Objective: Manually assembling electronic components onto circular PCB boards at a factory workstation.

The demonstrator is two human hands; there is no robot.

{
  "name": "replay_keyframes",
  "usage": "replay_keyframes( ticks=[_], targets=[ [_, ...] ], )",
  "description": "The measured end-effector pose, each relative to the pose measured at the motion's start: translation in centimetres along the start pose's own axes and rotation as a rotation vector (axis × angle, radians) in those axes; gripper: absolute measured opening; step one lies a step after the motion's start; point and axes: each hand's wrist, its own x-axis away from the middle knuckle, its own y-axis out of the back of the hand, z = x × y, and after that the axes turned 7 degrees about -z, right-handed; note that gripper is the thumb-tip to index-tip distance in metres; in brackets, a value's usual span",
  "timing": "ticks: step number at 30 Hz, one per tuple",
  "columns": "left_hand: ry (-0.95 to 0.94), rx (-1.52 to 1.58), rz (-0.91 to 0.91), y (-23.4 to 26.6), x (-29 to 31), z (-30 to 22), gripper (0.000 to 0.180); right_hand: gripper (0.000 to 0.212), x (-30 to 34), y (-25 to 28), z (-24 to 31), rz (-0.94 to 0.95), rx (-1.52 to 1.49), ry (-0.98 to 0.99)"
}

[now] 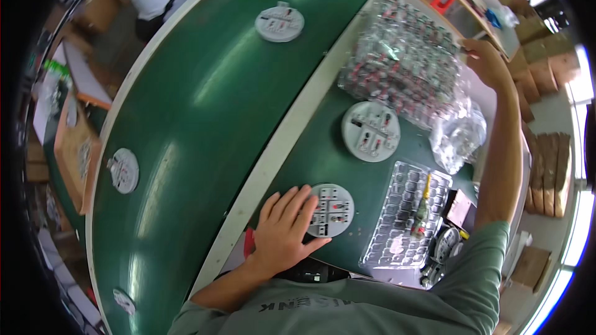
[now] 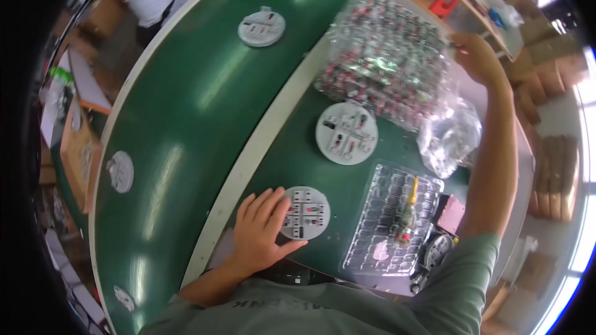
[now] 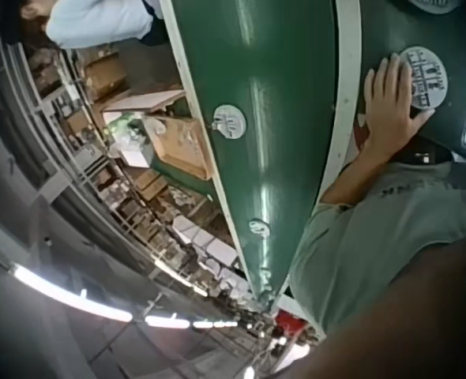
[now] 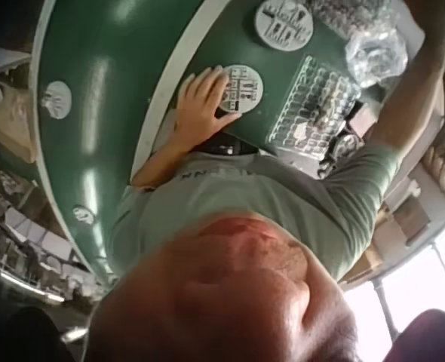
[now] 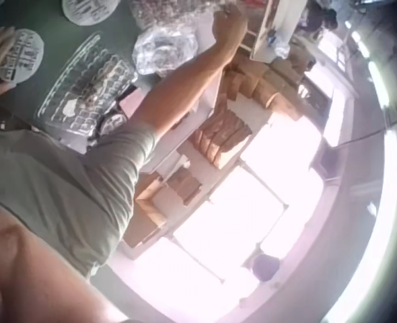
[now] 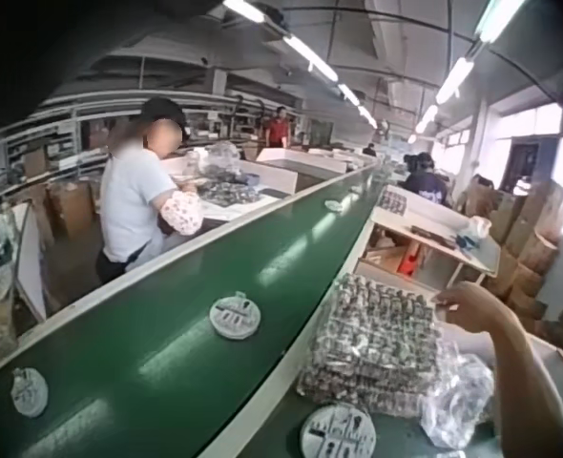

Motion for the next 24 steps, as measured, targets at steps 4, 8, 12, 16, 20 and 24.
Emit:
replay_keyframes(
  ticks=[4, 8, 12, 16, 20, 24],
  targets=[
    [-0.007, 0.038, -0.011, -0.4, 0.0, 0.3, 0.087, 0.029, 0.0, -0.6, 1.3, -0.049, -0.164, -0.102],
    [-0.012, 0.063, -0.015, -0.5, 0.1, 0.0, 0.087, 0.027, 2.4, 2.2, 2.7, -0.124, -0.087, -0.259],
    [0.031, 0.047, -0.015, -0.6, 0.2, 0.2, 0.091, 0.025, 10.8, -0.4, 13.6, -0.318, -0.644, -0.374],
    [0.058, 0.210, -0.099, 0.9, 1.0, -0.7, 0.094, 0.028, 22.4, -5.5, 26.7, -0.102, -1.019, -0.572],
    [0.033, 0.553, -0.228, 0.9, 1.7, -1.5, 0.074, 0.035, 29.8, -10.9, 34.6, 0.084, -1.735, -0.656],
    [-0.093, 0.682, -0.113, 2.0, 3.7, -2.5, 0.045, 0.035, 33.1, -12.4, 37.1, 0.165, -1.920, -0.754]
  ],
)
